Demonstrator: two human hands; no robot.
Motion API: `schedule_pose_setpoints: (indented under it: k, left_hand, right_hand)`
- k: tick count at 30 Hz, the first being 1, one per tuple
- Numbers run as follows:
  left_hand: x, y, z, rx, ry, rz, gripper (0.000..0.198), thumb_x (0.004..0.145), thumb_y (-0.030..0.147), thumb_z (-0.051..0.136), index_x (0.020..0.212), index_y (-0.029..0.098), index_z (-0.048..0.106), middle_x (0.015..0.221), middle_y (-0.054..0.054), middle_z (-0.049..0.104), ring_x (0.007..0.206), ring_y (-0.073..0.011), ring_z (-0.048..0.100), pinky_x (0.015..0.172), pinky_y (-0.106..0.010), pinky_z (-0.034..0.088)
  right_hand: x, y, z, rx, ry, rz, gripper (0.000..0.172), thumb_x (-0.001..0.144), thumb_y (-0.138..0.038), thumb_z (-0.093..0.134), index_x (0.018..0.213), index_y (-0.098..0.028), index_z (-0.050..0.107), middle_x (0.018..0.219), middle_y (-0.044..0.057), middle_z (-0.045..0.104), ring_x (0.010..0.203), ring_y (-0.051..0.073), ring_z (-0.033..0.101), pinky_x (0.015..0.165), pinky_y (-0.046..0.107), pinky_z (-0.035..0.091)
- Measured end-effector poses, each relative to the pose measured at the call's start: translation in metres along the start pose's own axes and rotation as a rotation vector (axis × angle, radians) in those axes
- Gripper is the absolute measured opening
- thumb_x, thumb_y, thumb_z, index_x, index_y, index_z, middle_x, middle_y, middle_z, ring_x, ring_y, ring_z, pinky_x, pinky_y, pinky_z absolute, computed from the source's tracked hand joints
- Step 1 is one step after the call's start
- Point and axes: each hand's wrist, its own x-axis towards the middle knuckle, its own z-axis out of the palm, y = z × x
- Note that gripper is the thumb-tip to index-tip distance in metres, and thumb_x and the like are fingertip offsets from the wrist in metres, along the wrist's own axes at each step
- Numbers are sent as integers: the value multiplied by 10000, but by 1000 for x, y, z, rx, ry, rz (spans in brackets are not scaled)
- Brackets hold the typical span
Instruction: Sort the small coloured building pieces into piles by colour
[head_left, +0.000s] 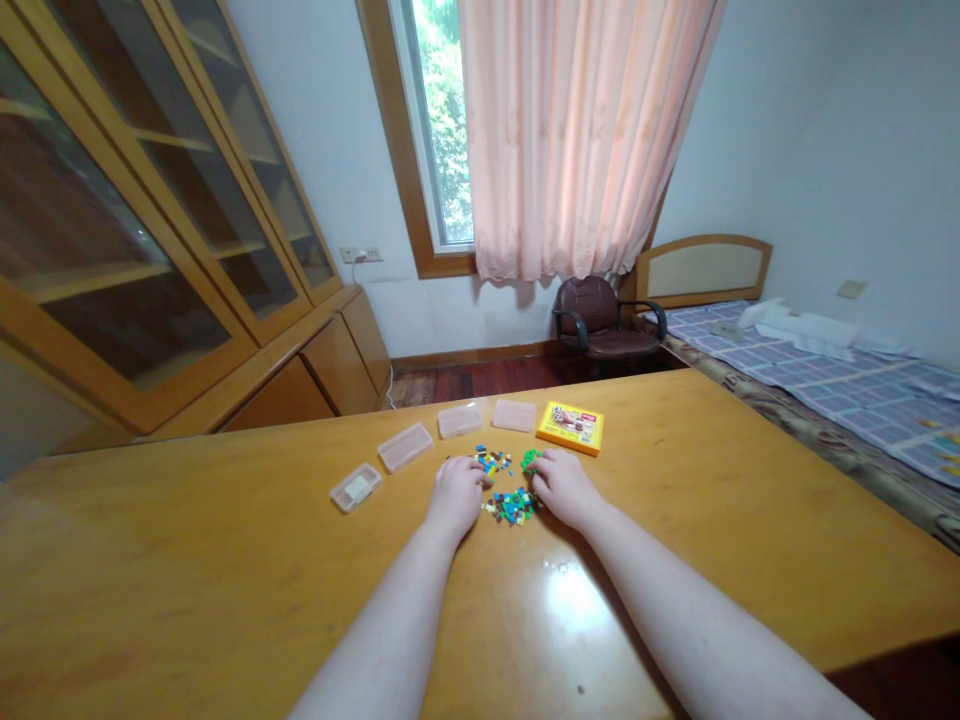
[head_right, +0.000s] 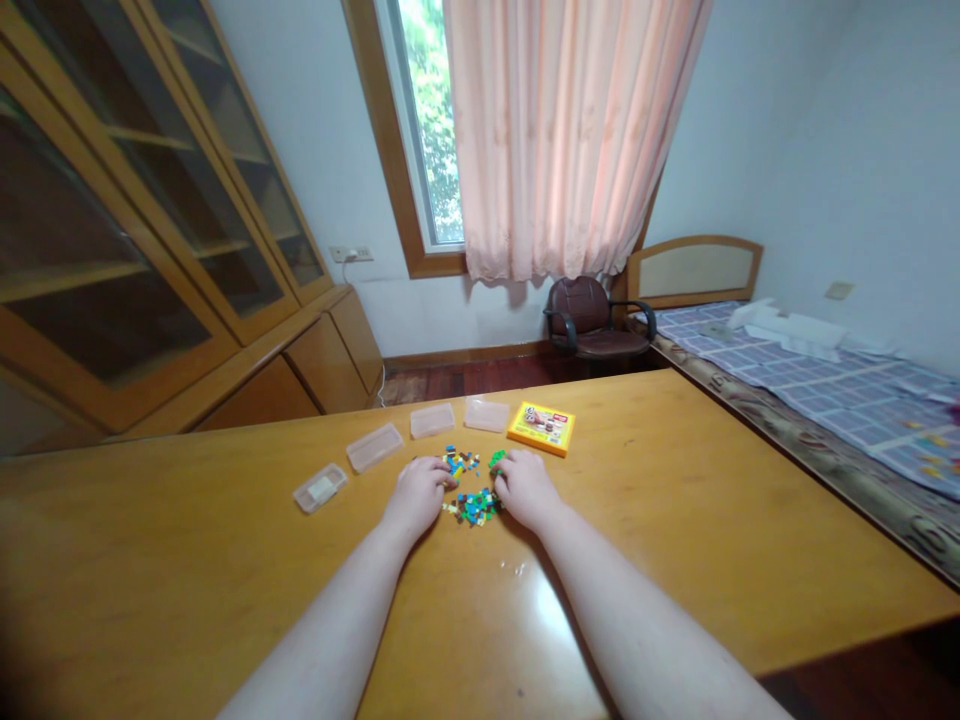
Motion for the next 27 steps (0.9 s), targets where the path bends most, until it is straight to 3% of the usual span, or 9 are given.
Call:
schedule_pose_setpoints:
  k: [4,10,16,22,27]
  left_hand:
    - [0,4,-2,-11,2,58,277,721,71,517,660,239,729,898,-30,681,955,-201,557,971,-382,382]
    - [0,0,-4,49,26,-83,272,750,96,496,721,232,729,951,-33,684,966,-206,562,920,-365,407]
    - [0,4,-2,19,5,25,264,749,83,502,705,227,718,938,-30,680,967,-197,558,932,-341,397]
    - [0,4,-6,47,-7,-85,269,756,90,485,784,224,716,919,-35,698,953,-209,577,918,-365,402]
    - [0,6,-2,-28,-90,66,282,742,70,492,791,235,716,901,-20,710,934,-186,590,983,-368,361]
  right_hand:
    - [-1,-1,2,13,-7,-42,231,862,-197,474,940,-200,692,892,54,628,861,186,525,780,295,339]
    - [-3,-5,3,26,-17,-112,213,885,-247,491,959,-216,689,920,53,612,884,187,499,792,305,324]
    - [-3,-3,4,37,-3,-120,219,887,-231,482,967,-211,684,908,50,613,879,183,499,797,306,331]
    - [-3,-4,5,69,-10,-175,214,868,-209,504,979,-211,688,918,52,626,911,187,505,841,319,337]
    - [-2,-4,6,91,6,-203,203,858,-199,519,966,-206,691,933,53,636,929,188,510,870,325,345]
